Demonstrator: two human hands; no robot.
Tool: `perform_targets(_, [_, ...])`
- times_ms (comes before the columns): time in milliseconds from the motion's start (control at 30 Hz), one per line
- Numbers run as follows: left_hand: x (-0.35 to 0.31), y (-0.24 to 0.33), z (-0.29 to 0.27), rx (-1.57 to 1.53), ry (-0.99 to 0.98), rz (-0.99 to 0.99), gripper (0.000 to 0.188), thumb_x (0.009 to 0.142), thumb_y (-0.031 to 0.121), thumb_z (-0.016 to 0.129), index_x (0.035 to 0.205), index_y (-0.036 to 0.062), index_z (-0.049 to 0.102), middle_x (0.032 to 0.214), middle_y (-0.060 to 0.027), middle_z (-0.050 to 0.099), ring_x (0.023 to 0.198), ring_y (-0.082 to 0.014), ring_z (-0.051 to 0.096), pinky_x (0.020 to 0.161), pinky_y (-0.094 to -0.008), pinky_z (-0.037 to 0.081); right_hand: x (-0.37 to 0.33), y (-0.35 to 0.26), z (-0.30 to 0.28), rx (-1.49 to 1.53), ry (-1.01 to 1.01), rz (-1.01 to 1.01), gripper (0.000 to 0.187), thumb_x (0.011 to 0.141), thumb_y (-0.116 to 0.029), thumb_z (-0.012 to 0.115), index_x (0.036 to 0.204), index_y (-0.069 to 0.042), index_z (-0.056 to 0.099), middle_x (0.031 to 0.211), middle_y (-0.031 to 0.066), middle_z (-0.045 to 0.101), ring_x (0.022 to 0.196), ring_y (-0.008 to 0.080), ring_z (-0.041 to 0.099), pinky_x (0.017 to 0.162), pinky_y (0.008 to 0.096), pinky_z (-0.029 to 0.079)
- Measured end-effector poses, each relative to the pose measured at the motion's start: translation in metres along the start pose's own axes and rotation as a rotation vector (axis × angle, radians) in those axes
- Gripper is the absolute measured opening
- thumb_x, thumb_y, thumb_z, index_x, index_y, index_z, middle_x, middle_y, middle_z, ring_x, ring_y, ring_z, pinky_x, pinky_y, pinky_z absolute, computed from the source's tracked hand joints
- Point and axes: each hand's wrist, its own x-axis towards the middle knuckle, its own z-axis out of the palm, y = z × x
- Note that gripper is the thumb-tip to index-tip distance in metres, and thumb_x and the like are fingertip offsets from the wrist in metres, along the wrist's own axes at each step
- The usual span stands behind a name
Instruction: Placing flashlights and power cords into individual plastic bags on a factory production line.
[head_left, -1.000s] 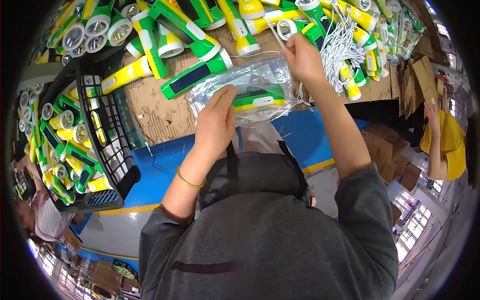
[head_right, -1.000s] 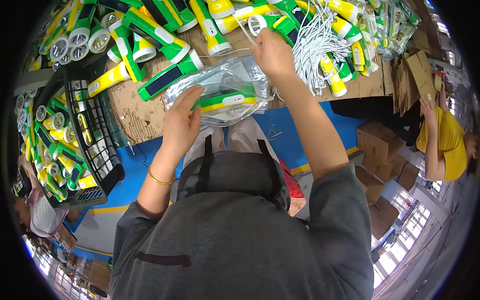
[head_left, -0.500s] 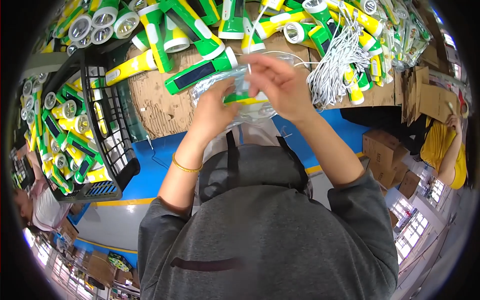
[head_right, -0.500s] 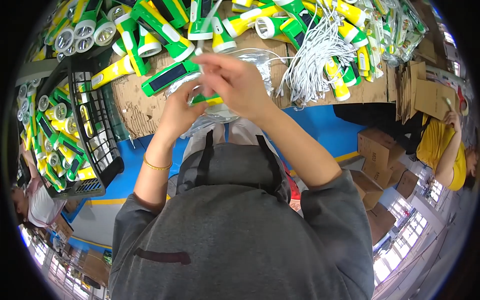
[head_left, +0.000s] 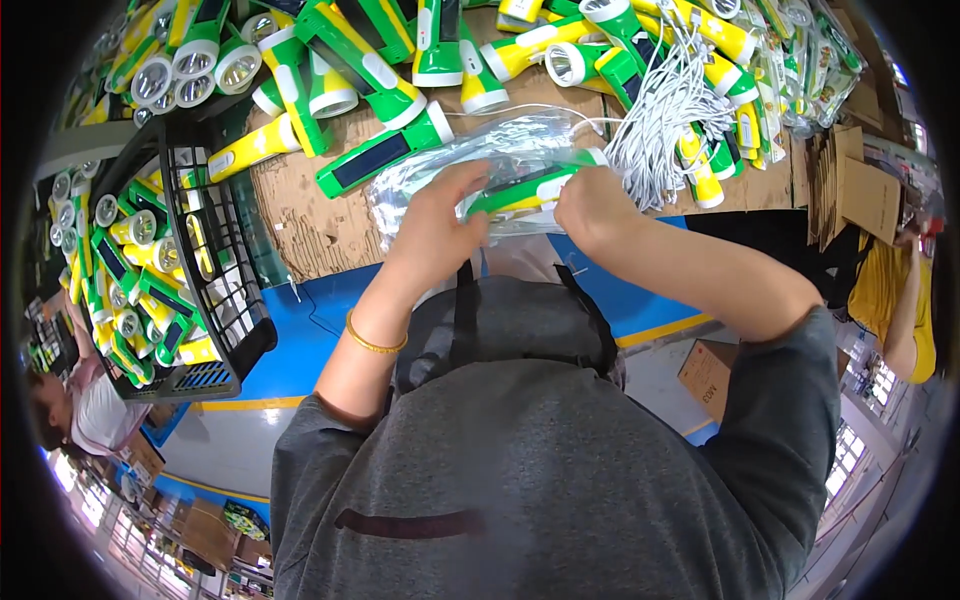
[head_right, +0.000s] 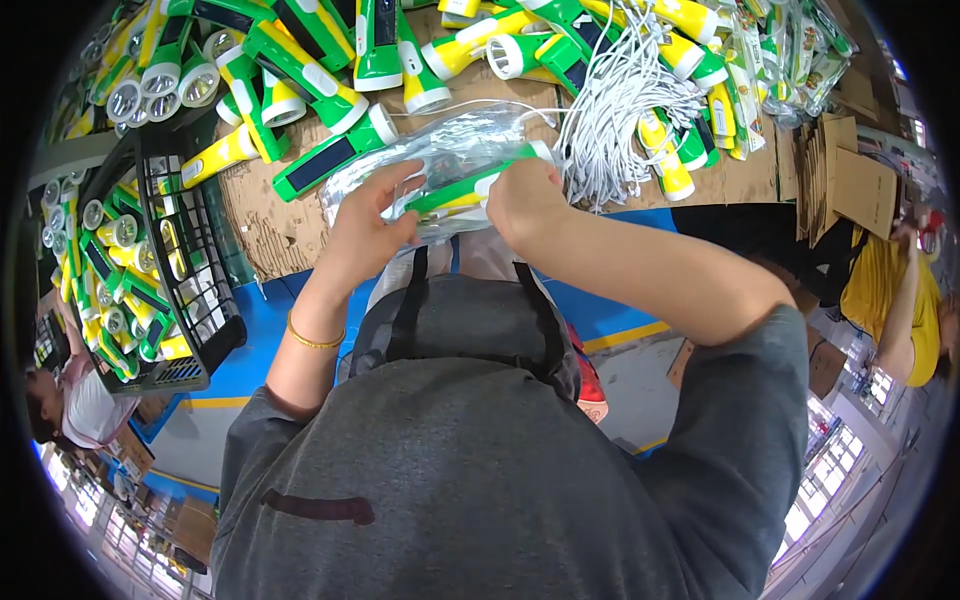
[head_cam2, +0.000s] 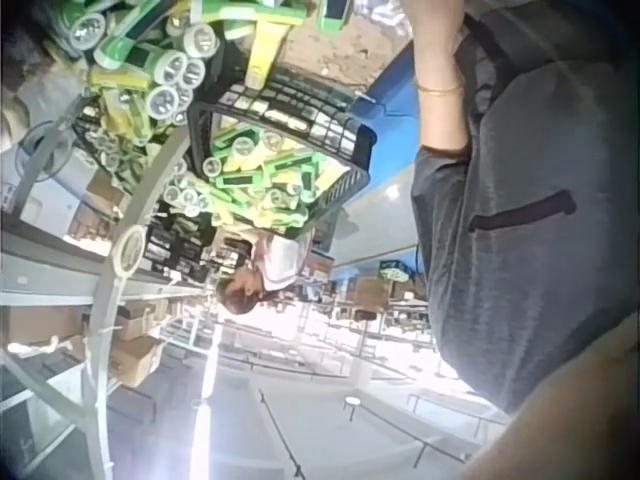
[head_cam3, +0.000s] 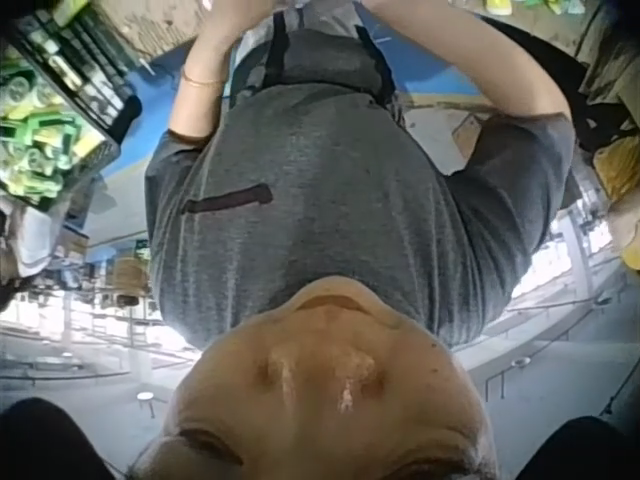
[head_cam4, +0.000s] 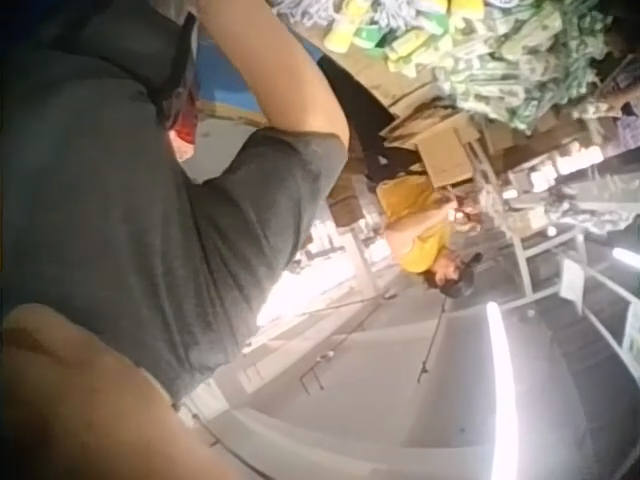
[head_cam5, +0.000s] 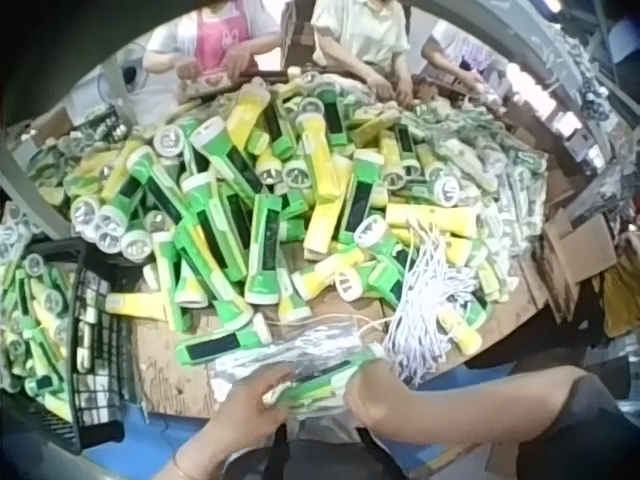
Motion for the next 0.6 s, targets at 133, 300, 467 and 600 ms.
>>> perform_targets(133, [-0.006,0.012,-0.006,0.41,0.093,0.145,0.048,0.08,-0.014,0.044,0.124,0.0017,0.057,0.13,-0.0151,0.053,0.096,-0.0208,0.065,0.064,-0.0268,0.057,-0.008,0.036,0.017,0.273,0.557,-0.041,0.024,0.076,-0.007,0.066,0.1,-0.003,0.065,0.106,0.0142,0.063,0.082,0.0296,0.066,0.067,0.0354,0.053])
perform_targets(300, [-0.009,-0.002,-0.021,0.357,0.231,0.126,0.043,0.073,-0.012,0.046,0.109,0.0017,0.064,0.116,-0.0192,0.061,0.103,-0.0385,0.06,0.087,-0.0399,0.049,-0.003,0.048,0.052,1.037,1.079,-0.107,0.049,0.068,-0.003,0.077,0.114,-0.01,0.062,0.113,0.0093,0.059,0.088,0.0283,0.062,0.074,0.0304,0.053])
perform_targets(467, [-0.005,0.0,-0.03,0.739,0.369,0.174,0.035,0.074,-0.006,0.054,0.103,0.0059,0.068,0.118,-0.0188,0.06,0.11,-0.0391,0.056,0.089,-0.0422,0.048,0.024,0.039,0.089,1.587,0.977,0.069,0.026,0.082,-0.003,0.068,0.108,-0.003,0.063,0.091,0.0082,0.062,0.074,0.0151,0.062,0.065,0.0264,0.051])
perform_targets(600, [0.008,0.026,0.017,0.768,0.501,0.43,0.026,0.075,0.008,0.069,0.101,0.008,0.067,0.119,-0.0163,0.058,0.114,-0.0349,0.052,0.096,-0.0444,0.039,0.027,0.009,0.061,1.938,1.131,0.085,0.009,0.087,0.003,0.059,0.095,0.002,0.063,0.094,0.0069,0.063,0.078,0.0127,0.062,0.066,0.0265,0.052])
